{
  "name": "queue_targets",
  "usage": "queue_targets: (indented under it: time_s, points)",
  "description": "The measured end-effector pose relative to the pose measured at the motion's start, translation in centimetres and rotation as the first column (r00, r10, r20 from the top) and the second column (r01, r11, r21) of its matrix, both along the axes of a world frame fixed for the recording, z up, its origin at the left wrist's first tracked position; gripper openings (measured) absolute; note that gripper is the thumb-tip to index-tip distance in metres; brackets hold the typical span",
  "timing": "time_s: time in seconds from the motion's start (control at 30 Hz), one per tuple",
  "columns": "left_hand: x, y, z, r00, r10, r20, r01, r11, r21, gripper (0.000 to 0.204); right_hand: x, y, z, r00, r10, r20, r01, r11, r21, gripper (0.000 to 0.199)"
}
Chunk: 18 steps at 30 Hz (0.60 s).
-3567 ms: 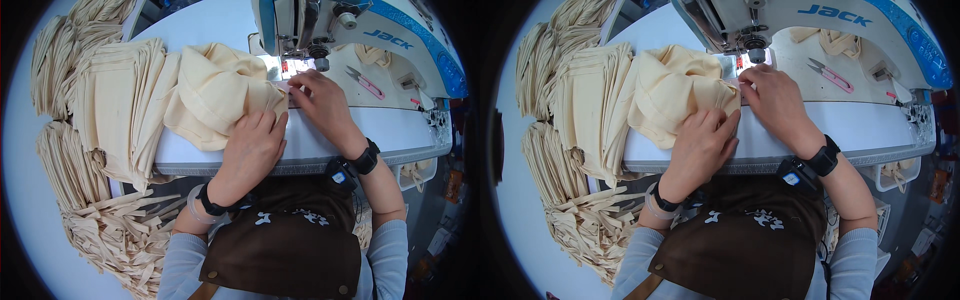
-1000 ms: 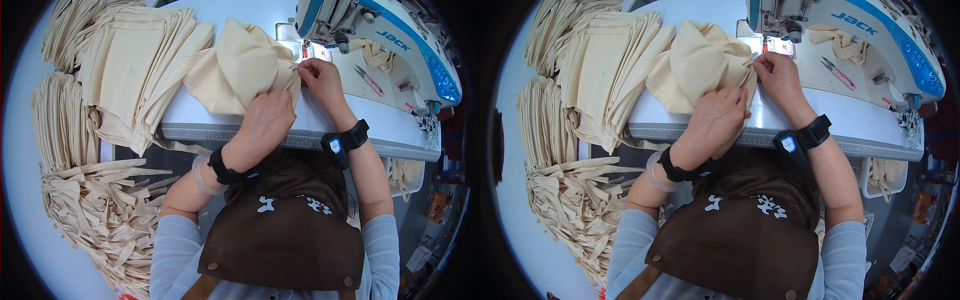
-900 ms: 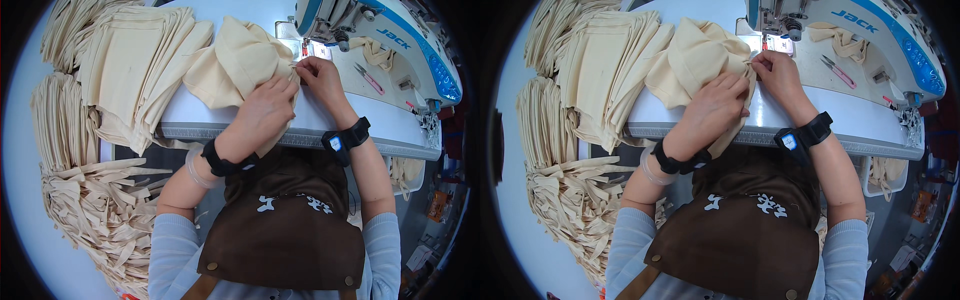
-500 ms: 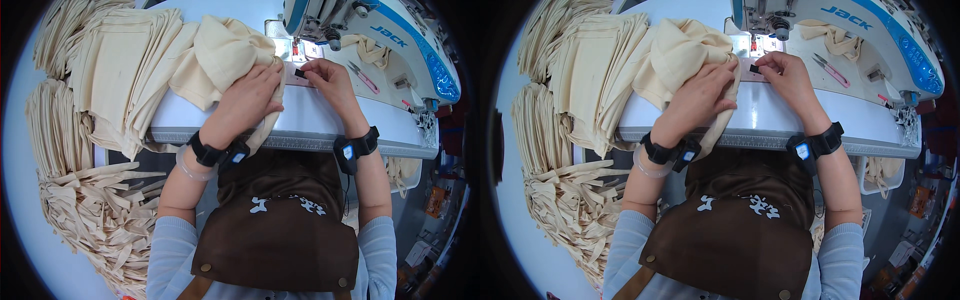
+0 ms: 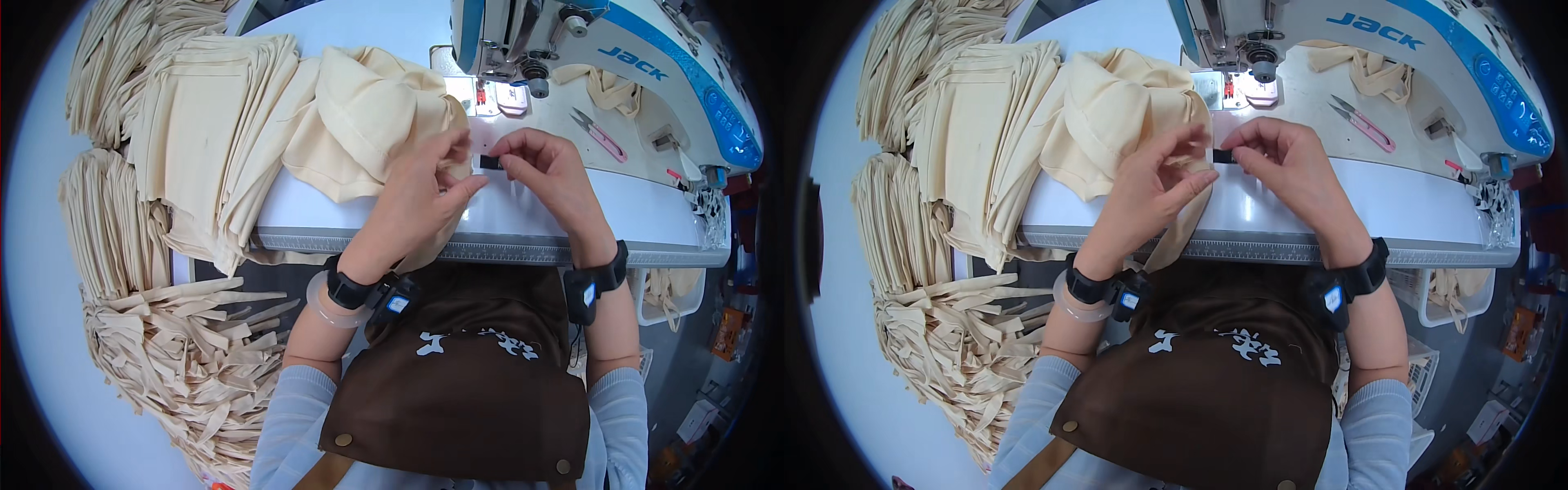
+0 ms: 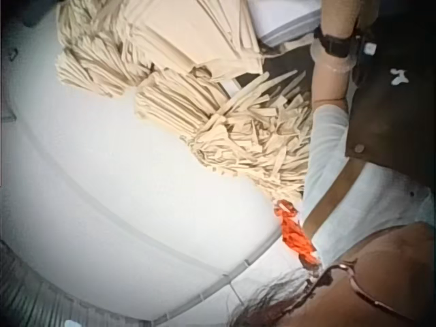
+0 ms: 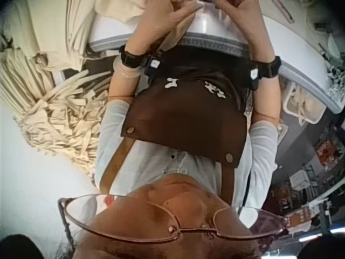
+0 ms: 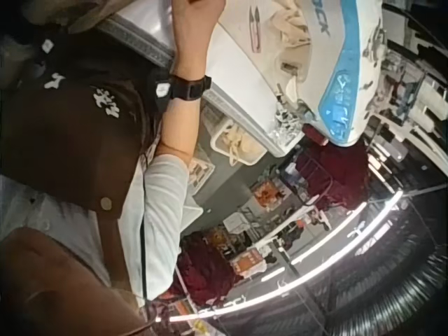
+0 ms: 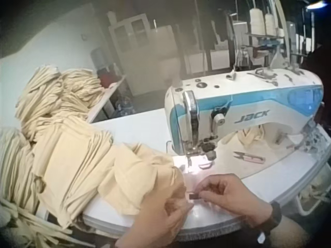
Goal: Sewing and assembling fabric tote bags using an industrial sewing machine.
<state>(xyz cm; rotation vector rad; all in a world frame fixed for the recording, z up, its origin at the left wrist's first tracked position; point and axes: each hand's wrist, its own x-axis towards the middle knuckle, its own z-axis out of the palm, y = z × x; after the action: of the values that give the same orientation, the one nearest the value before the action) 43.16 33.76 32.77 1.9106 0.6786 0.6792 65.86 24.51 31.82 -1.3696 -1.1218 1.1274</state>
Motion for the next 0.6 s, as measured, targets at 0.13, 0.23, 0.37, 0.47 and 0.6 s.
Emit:
queue_targets:
  time_s: [0.13, 0.23, 0.37, 0.47, 0.6]
  points:
    - [0.8, 0.3, -0.6, 1.000, -0.011, 0.002, 0.011, 0.925, -0.380, 0.029, -0.6, -0.6, -0.7, 1.000, -0.016, 0.006, 0.016, 0.999, 0.035, 0.019]
    - [1.1, 0.2, -0.9, 0.996, 0.051, 0.069, -0.019, 0.914, -0.405, 0.014, -1.4, -0.6, -0.8, 0.996, -0.092, 0.012, 0.091, 0.994, 0.056, 0.021]
    - [1.7, -0.2, -1.2, 0.981, 0.119, 0.150, -0.029, 0.866, -0.499, 0.012, -1.7, -0.9, -1.5, 0.989, -0.150, 0.021, 0.148, 0.986, 0.078, 0.020]
    - [2.2, -0.7, -1.0, 0.975, 0.171, 0.143, -0.072, 0.848, -0.524, 0.007, -2.5, -1.1, -1.5, 0.974, -0.222, 0.045, 0.214, 0.966, 0.143, 0.015]
    - [2.8, -1.4, -0.9, 0.975, 0.166, 0.147, -0.060, 0.836, -0.545, 0.008, -3.6, -1.5, -1.1, 0.882, -0.367, 0.296, 0.270, 0.908, 0.322, 0.014]
